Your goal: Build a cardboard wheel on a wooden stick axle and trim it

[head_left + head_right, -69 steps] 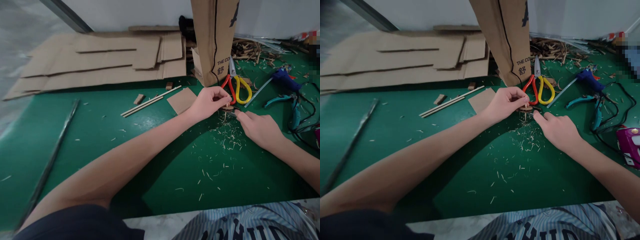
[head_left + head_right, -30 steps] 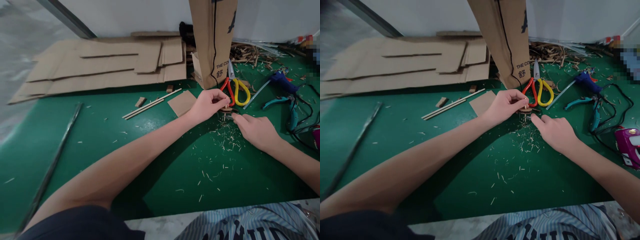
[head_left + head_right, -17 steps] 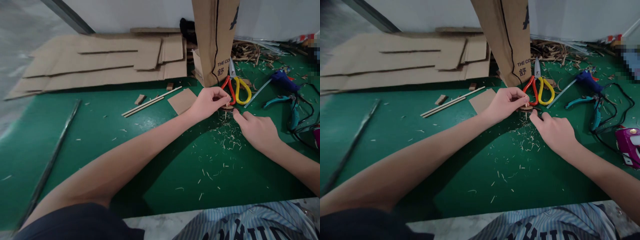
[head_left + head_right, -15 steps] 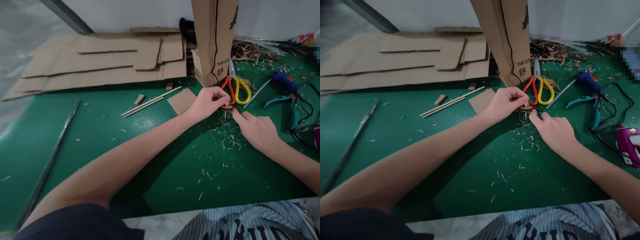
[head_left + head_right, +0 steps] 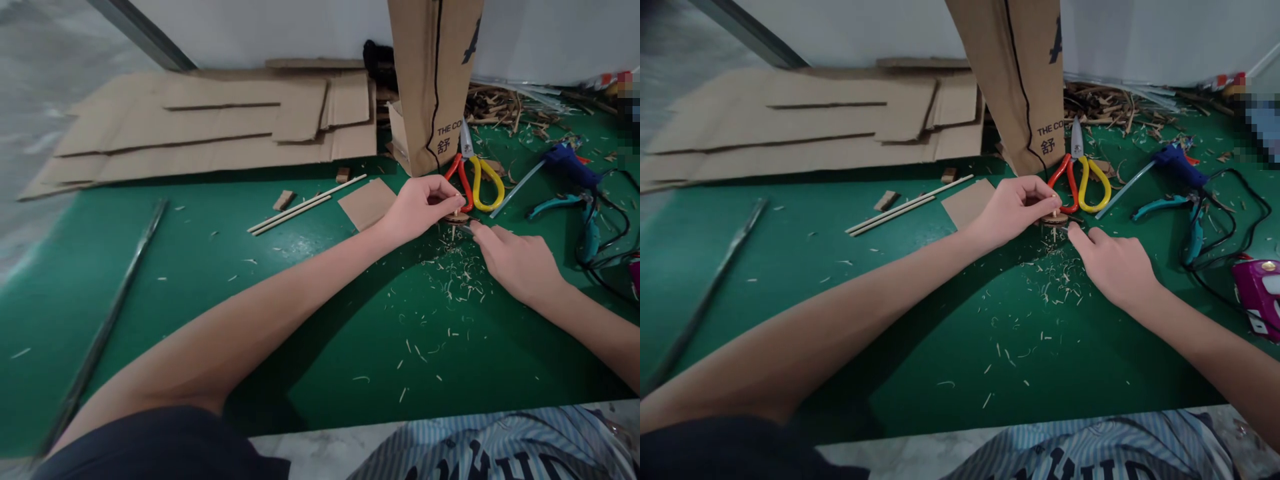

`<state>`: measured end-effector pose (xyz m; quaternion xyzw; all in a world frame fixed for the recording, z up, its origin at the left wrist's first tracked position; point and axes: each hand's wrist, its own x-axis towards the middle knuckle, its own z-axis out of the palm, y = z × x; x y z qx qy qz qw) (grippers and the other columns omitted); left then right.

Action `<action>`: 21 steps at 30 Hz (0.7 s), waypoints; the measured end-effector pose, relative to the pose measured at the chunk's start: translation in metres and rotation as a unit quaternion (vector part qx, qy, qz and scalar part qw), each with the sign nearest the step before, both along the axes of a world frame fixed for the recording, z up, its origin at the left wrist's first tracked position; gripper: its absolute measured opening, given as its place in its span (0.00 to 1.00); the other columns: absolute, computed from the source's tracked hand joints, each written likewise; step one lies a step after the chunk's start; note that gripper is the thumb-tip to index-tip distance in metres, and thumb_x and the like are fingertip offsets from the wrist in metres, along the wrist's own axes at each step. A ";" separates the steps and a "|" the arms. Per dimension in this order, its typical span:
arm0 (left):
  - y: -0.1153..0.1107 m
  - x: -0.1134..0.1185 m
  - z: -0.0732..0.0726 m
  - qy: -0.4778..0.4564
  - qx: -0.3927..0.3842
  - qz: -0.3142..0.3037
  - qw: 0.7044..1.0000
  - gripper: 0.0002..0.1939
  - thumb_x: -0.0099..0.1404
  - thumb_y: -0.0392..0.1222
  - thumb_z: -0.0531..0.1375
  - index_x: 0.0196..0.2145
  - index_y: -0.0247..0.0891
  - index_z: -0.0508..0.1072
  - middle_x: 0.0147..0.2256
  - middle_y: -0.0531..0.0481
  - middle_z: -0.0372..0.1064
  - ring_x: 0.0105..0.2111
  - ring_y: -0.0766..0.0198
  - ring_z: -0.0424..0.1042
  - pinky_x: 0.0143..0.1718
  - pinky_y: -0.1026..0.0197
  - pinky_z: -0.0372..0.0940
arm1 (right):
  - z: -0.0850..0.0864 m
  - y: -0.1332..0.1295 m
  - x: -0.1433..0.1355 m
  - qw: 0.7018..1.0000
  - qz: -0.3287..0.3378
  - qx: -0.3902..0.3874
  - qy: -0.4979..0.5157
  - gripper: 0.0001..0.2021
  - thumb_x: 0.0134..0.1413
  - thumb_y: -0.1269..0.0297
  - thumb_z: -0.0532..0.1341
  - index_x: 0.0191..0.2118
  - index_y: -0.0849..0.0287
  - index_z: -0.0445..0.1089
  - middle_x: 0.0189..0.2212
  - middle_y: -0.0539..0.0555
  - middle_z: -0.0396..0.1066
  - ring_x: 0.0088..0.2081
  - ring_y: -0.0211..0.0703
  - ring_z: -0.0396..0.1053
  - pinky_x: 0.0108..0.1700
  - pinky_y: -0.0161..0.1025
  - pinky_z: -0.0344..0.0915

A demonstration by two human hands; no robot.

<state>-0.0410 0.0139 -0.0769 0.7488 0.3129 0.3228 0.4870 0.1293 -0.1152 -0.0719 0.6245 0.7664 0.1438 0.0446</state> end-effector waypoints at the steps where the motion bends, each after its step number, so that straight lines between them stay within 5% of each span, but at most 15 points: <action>1: 0.000 0.000 0.000 0.001 0.000 0.002 1.000 0.06 0.65 0.40 0.62 0.32 0.34 0.73 0.31 0.47 0.78 0.31 0.69 0.75 0.32 0.65 0.69 | 0.000 0.000 -0.001 1.000 0.001 0.005 -0.004 0.20 0.67 0.69 0.49 0.59 0.57 0.67 0.30 0.52 0.74 0.18 0.34 0.56 0.24 0.38 0.37; 21: 0.000 0.001 0.002 -0.007 -0.011 0.002 1.000 0.07 0.64 0.39 0.61 0.30 0.34 0.74 0.29 0.48 0.76 0.29 0.69 0.74 0.31 0.65 0.68 | 0.004 -0.001 -0.004 0.999 0.018 0.044 -0.022 0.19 0.66 0.70 0.50 0.56 0.56 0.70 0.27 0.50 0.73 0.18 0.33 0.55 0.23 0.39 0.36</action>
